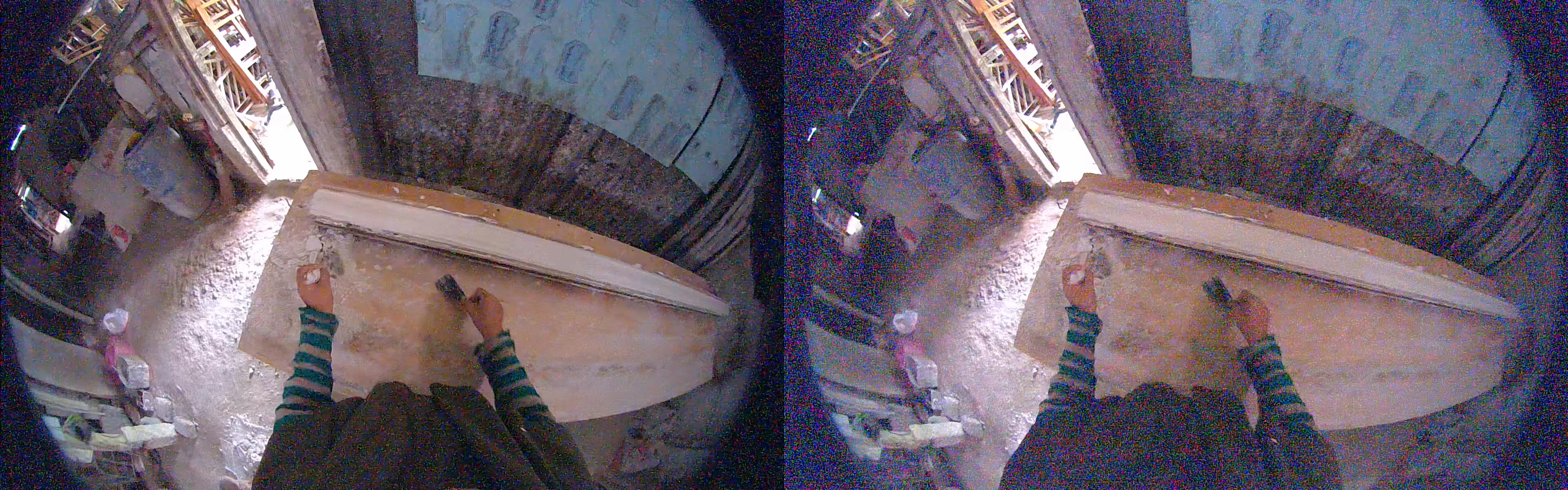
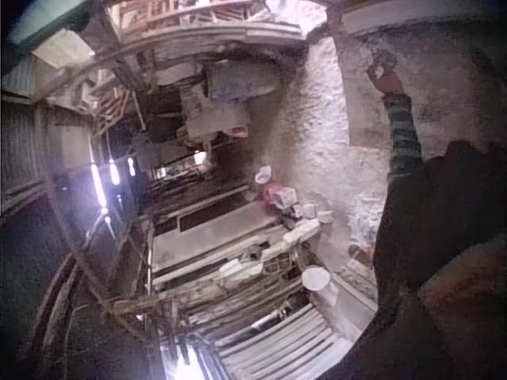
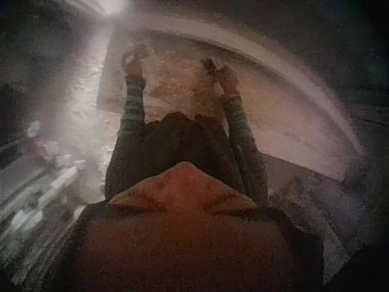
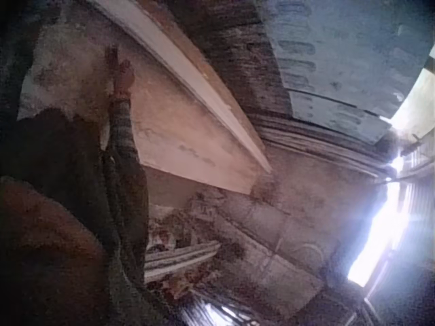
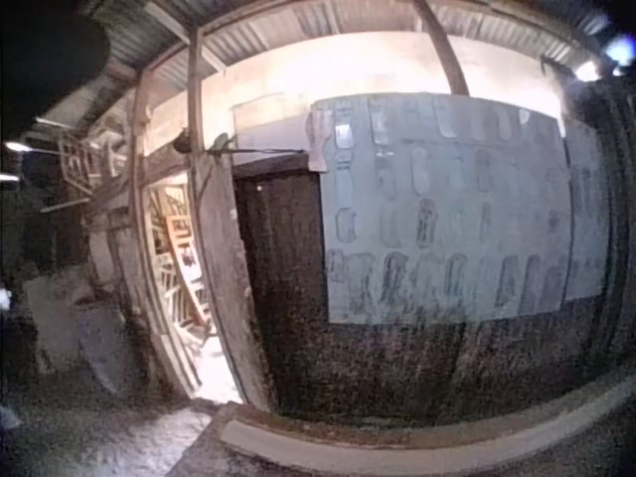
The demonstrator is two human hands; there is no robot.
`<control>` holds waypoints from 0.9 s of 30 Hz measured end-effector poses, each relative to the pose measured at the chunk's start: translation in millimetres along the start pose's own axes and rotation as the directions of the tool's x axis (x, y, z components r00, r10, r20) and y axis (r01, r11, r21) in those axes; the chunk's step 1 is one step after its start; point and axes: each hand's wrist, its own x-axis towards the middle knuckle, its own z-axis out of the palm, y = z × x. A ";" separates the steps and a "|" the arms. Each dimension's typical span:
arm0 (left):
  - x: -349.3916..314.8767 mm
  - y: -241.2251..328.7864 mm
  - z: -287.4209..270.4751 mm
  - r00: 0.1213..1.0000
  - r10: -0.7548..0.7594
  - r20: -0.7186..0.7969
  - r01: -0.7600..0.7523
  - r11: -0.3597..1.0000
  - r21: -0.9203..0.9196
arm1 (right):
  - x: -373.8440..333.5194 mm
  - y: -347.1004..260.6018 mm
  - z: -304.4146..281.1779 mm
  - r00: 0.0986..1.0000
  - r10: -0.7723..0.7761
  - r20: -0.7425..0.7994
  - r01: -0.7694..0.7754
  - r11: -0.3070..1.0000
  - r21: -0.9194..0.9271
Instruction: The person scrapes a white powdery substance from a large wooden board using a small metal scraper. They repeatedly scrape the surface and wipe the residue with their hand, working along the length of the board.
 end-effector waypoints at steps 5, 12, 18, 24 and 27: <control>-40.7 50.0 2.2 0.973 -0.221 -0.065 0.224 0.974 0.031 | 72.0 -81.0 29.8 0.977 0.123 0.176 -0.113 0.991 -0.064; -92.2 38.4 -34.9 0.949 -0.312 -0.053 0.312 0.950 -0.001 | 67.1 -39.6 1.3 0.972 -0.178 0.154 0.190 0.980 -0.066; -105.7 49.2 -43.1 0.939 -0.343 0.032 0.335 0.931 0.146 | 41.5 -22.5 11.5 0.998 0.010 0.060 0.003 0.974 -0.225; -113.7 41.8 -9.1 0.938 -0.329 0.113 0.325 0.944 0.055 | 74.9 -34.4 65.5 0.990 -0.109 0.084 0.119 0.984 -0.130; -111.6 39.1 -9.6 0.949 -0.289 0.129 0.273 0.954 0.125 | 59.0 -69.9 37.7 0.984 0.033 0.176 -0.027 0.999 -0.037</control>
